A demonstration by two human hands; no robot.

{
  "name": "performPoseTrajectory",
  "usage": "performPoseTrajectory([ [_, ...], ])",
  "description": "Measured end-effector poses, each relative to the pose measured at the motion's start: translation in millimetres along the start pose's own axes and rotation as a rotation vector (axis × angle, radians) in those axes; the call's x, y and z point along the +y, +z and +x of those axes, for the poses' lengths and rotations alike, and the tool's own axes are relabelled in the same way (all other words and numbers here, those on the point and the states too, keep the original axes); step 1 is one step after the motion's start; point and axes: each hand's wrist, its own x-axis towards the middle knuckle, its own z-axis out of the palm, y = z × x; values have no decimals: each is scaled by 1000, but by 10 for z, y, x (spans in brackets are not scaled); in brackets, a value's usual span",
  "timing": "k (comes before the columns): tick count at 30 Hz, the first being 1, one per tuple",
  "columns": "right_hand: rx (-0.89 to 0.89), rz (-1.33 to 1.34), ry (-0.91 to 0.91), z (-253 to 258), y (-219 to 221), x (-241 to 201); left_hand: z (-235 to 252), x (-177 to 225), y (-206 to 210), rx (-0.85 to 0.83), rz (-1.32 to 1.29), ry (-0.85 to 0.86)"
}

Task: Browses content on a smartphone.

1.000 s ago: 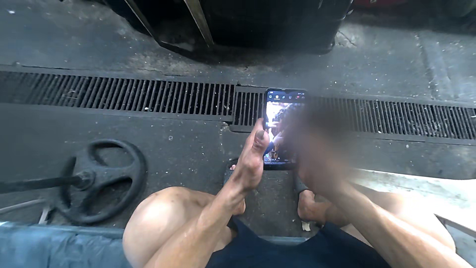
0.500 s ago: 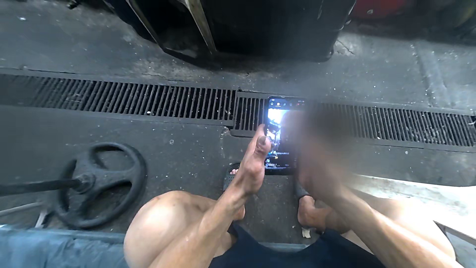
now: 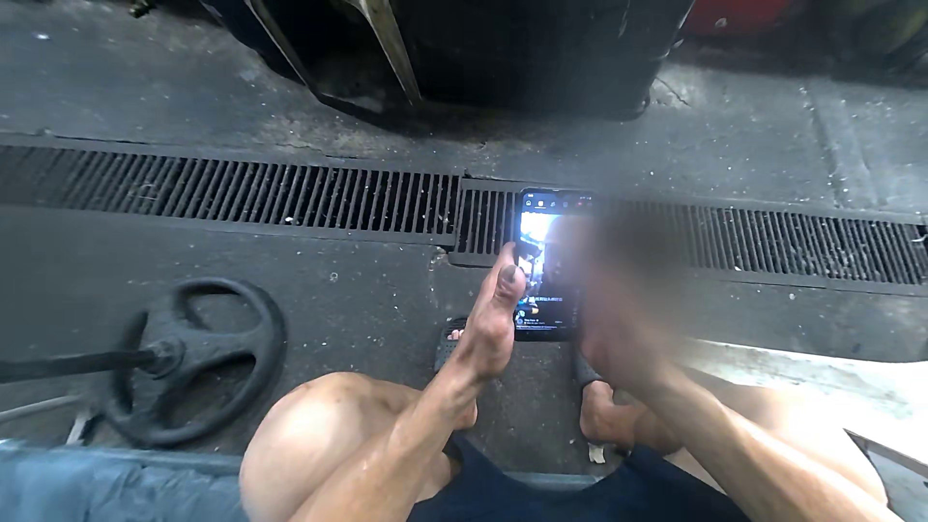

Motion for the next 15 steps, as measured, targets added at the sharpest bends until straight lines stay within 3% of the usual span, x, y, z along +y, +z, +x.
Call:
performPoseTrajectory([
  [15,5,-19,14,6,13,-32,-14,-4,0,20,-11,-18],
])
